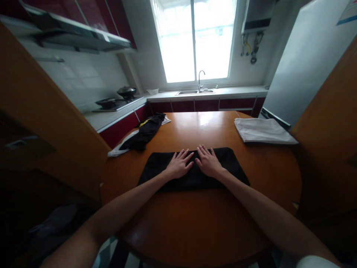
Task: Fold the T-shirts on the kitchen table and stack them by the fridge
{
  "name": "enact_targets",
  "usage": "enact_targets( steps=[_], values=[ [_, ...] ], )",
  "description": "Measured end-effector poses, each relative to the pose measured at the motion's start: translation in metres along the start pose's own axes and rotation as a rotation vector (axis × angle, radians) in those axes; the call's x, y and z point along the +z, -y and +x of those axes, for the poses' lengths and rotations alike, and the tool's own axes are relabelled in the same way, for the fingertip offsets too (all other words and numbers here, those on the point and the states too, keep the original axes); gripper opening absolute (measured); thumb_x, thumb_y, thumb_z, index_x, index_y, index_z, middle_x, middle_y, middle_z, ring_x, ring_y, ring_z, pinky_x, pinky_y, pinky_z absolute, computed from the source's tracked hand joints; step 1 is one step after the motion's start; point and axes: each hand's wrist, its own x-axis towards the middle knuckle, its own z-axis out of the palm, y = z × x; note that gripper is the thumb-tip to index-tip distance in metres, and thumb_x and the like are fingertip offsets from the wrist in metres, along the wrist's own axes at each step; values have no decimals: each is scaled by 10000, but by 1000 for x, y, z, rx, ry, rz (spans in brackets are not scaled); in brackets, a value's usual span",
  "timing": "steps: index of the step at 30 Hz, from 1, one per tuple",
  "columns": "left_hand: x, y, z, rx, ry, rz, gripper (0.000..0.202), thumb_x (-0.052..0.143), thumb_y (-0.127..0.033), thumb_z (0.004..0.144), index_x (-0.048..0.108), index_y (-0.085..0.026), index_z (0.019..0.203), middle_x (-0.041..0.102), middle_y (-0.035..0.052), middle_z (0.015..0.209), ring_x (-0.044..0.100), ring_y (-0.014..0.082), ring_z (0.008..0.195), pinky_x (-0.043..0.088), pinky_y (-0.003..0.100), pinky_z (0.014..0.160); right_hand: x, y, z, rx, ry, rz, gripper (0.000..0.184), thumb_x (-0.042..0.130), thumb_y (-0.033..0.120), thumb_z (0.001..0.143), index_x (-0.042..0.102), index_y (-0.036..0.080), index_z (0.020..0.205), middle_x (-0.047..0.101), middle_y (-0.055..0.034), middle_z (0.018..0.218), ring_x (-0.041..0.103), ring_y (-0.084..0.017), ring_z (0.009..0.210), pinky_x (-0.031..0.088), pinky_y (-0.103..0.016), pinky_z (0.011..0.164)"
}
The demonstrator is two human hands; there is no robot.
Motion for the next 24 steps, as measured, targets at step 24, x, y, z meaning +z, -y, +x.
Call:
enact_targets(
  steps=[24],
  values=[
    [-5, 8, -15, -87, -46, -15, 662, 281, -628, 1019, 363, -278, 1576, 233, 79, 1672, 143, 316, 1553, 115, 606, 1226, 10, 5, 0, 20, 94, 7, 627, 325, 454, 1016, 360, 171, 1575, 242, -116, 1657, 179, -253, 1546, 133, -548, 1234]
  ],
)
